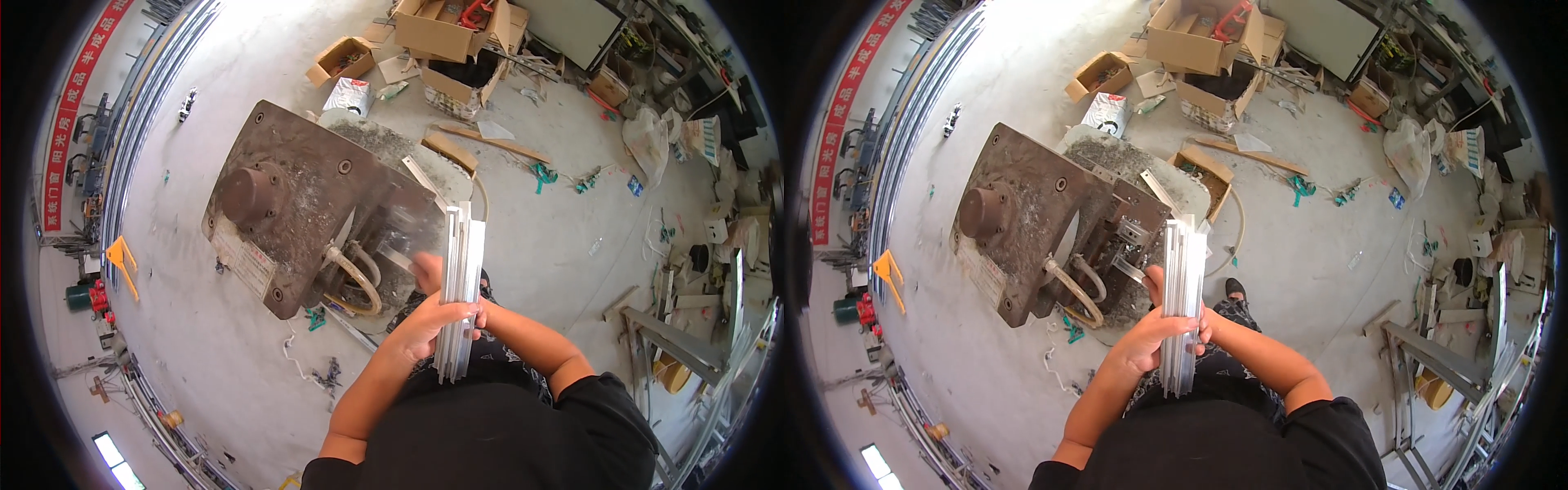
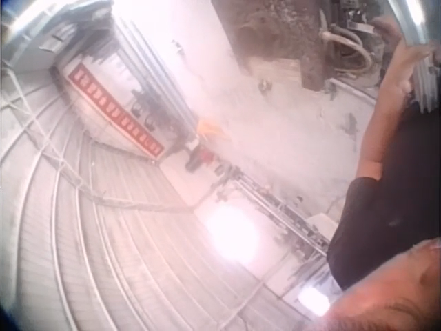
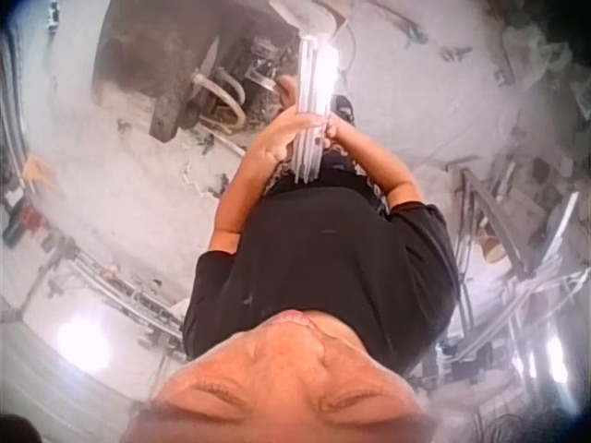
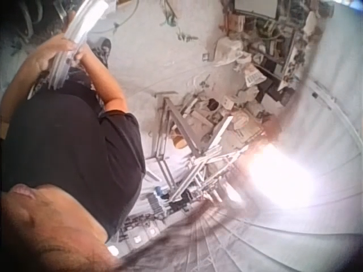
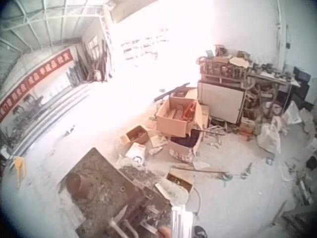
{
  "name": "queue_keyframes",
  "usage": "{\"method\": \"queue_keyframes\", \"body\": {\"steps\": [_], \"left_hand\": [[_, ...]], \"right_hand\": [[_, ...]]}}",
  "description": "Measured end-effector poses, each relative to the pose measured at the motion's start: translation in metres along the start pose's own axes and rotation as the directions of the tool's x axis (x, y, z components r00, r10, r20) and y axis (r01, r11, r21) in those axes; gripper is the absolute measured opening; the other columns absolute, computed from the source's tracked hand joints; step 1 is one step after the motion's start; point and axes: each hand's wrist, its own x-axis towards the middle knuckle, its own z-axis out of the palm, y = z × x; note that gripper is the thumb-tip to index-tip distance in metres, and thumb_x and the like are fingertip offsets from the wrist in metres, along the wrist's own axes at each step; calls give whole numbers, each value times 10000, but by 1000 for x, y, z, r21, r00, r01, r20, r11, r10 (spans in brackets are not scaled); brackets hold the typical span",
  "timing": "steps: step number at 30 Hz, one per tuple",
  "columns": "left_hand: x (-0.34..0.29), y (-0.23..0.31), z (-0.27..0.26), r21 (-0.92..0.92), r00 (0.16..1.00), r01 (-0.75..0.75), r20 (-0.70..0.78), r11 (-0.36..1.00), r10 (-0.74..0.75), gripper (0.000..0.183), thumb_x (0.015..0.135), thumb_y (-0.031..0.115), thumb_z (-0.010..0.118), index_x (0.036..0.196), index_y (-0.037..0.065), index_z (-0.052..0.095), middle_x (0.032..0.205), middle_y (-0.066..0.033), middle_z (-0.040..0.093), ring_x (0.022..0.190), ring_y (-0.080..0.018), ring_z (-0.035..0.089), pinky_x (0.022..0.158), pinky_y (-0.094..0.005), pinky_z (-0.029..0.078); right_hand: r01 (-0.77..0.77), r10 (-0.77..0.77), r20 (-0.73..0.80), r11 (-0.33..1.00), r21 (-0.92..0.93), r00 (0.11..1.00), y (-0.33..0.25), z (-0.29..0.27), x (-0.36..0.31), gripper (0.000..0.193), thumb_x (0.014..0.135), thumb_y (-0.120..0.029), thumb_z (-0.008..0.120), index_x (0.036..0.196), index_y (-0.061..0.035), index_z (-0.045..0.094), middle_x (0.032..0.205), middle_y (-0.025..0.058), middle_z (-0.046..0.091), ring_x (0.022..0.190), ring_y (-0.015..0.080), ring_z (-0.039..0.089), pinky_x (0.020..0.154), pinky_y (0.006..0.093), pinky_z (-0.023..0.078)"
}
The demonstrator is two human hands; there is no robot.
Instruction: The person picks up metal strips from a container, places them into a machine to cut them, and then puts the cut pieces into a separate box.
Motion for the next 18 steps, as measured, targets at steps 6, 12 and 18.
{"method": "queue_keyframes", "body": {"steps": [6, 12, 18], "left_hand": [[-3, -19, 11, 186, 978, -190, -51, 964, 203, 290, 800, 163, 644, 1009, 11, 512, 818, -72, 579, 757, -168, 586, 708, -294, 493], [-14, -49, 20, 266, 940, -234, -182, 935, 288, 306, 775, 178, 687, 977, 12, 528, 827, -67, 589, 757, -159, 592, 720, -294, 482], [-26, -81, 15, 76, 943, -259, -195, 963, 269, 314, 760, 145, 682, 1010, -1, 560, 904, -87, 611, 835, -181, 598, 777, -320, 496]], "right_hand": [[171, -172, -18, 985, -14, 985, 16, -3, -5, 88, 898, -102, 516, 874, -66, 439, 694, 40, 293, 590, 175, 320, 522, 334, 313], [-331, 106, 332, 566, 755, 937, 54, -4, -34, 192, 903, -151, 527, 1061, -51, 486, 765, 23, 530, 650, 117, 510, 549, 264, 427], [-313, 18, 376, 593, 742, 926, 2, -48, -21, 177, 868, -92, 492, 1019, -36, 563, 868, 17, 613, 766, 70, 546, 681, 242, 461]]}}
